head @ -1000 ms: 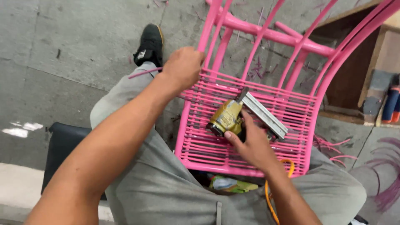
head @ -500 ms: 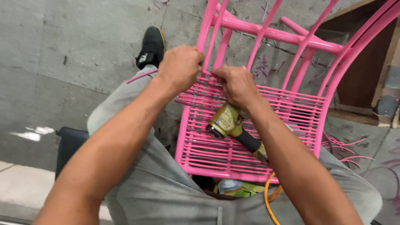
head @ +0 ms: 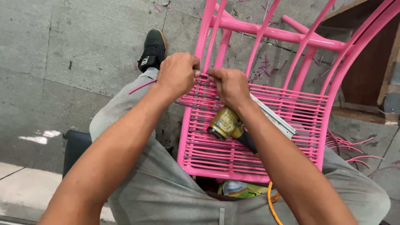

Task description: Repair a pink chair by weaving and stapling plastic strips.

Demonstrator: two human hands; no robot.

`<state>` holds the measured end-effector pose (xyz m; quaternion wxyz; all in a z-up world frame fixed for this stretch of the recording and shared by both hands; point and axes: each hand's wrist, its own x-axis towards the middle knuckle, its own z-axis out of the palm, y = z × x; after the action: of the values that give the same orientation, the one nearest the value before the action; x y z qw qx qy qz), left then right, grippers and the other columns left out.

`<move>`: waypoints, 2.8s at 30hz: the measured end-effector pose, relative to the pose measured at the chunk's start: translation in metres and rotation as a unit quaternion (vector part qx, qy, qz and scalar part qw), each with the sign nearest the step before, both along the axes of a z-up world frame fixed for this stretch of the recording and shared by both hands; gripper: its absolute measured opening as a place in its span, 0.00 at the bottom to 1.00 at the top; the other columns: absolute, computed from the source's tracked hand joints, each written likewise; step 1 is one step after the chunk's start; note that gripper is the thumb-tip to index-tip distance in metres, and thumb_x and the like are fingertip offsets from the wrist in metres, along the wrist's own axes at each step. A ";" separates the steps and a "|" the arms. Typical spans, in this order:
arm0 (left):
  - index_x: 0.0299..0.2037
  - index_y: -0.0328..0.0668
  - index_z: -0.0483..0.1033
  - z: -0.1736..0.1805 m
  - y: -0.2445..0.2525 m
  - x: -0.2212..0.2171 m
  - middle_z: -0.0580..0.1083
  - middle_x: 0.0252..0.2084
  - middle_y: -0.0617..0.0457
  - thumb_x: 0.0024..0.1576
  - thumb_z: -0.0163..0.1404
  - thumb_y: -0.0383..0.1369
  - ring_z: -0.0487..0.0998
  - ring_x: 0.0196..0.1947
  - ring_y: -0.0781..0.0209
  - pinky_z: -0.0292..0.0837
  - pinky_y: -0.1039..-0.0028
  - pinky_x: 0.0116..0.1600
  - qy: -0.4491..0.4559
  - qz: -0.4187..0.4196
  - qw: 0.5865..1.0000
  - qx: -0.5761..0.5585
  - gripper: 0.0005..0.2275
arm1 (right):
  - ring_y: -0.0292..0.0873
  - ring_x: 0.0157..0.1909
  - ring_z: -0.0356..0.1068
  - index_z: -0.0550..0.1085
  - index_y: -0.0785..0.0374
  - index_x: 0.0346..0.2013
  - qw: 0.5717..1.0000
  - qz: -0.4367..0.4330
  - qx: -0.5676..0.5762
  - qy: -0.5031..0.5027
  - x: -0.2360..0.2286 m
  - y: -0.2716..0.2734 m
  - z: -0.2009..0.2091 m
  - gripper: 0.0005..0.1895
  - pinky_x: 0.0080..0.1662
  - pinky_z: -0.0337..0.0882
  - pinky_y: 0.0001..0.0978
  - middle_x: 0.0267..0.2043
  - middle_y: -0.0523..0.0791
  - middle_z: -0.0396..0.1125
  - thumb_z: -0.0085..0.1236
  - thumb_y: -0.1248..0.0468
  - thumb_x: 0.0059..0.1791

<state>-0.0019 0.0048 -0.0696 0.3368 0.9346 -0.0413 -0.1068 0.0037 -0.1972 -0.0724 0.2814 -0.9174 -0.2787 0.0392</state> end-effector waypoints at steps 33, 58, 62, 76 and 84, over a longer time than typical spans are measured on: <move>0.40 0.39 0.81 -0.008 0.003 0.030 0.79 0.40 0.37 0.51 0.62 0.48 0.81 0.43 0.38 0.77 0.52 0.45 0.043 -0.142 0.966 0.210 0.20 | 0.48 0.37 0.79 0.83 0.57 0.39 0.954 -0.152 -0.034 0.256 0.013 0.014 -0.008 0.11 0.43 0.74 0.42 0.34 0.50 0.76 0.64 0.56 0.48; 0.42 0.46 0.84 0.002 -0.009 0.036 0.80 0.44 0.40 0.47 0.57 0.38 0.82 0.46 0.42 0.78 0.55 0.46 0.125 -0.118 0.957 0.234 0.14 | 0.33 0.40 0.73 0.80 0.65 0.45 0.944 -0.265 0.137 0.139 -0.024 -0.087 0.062 0.10 0.43 0.72 0.27 0.39 0.47 0.77 0.59 0.62 0.54; 0.44 0.44 0.84 0.005 -0.010 0.042 0.80 0.46 0.40 0.46 0.58 0.36 0.82 0.48 0.42 0.78 0.55 0.48 0.124 -0.113 0.956 0.239 0.16 | 0.43 0.35 0.73 0.79 0.66 0.49 0.952 -0.248 -0.063 0.170 -0.078 -0.091 0.094 0.16 0.40 0.71 0.37 0.33 0.51 0.76 0.60 0.58 0.52; 0.50 0.46 0.82 0.005 -0.016 0.056 0.79 0.51 0.43 0.43 0.62 0.34 0.81 0.53 0.47 0.76 0.55 0.53 0.232 -0.091 0.946 0.207 0.22 | 0.64 0.42 0.74 0.51 0.70 0.74 0.937 -0.080 -0.262 0.216 -0.104 -0.064 0.090 0.51 0.47 0.72 0.55 0.39 0.61 0.72 0.64 0.59 0.41; 0.53 0.48 0.81 0.005 -0.016 0.057 0.78 0.54 0.46 0.47 0.61 0.38 0.79 0.56 0.50 0.75 0.57 0.55 0.231 -0.092 0.951 0.187 0.21 | 0.39 0.24 0.64 0.68 0.63 0.36 0.772 -0.238 0.241 0.538 -0.052 -0.037 0.106 0.41 0.28 0.69 0.36 0.26 0.42 0.63 0.39 0.25 0.48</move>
<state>0.0548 -0.0114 -0.0644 0.1454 0.9228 -0.0275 -0.3557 -0.0487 -0.2339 0.0332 0.5978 -0.6853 0.1456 0.3897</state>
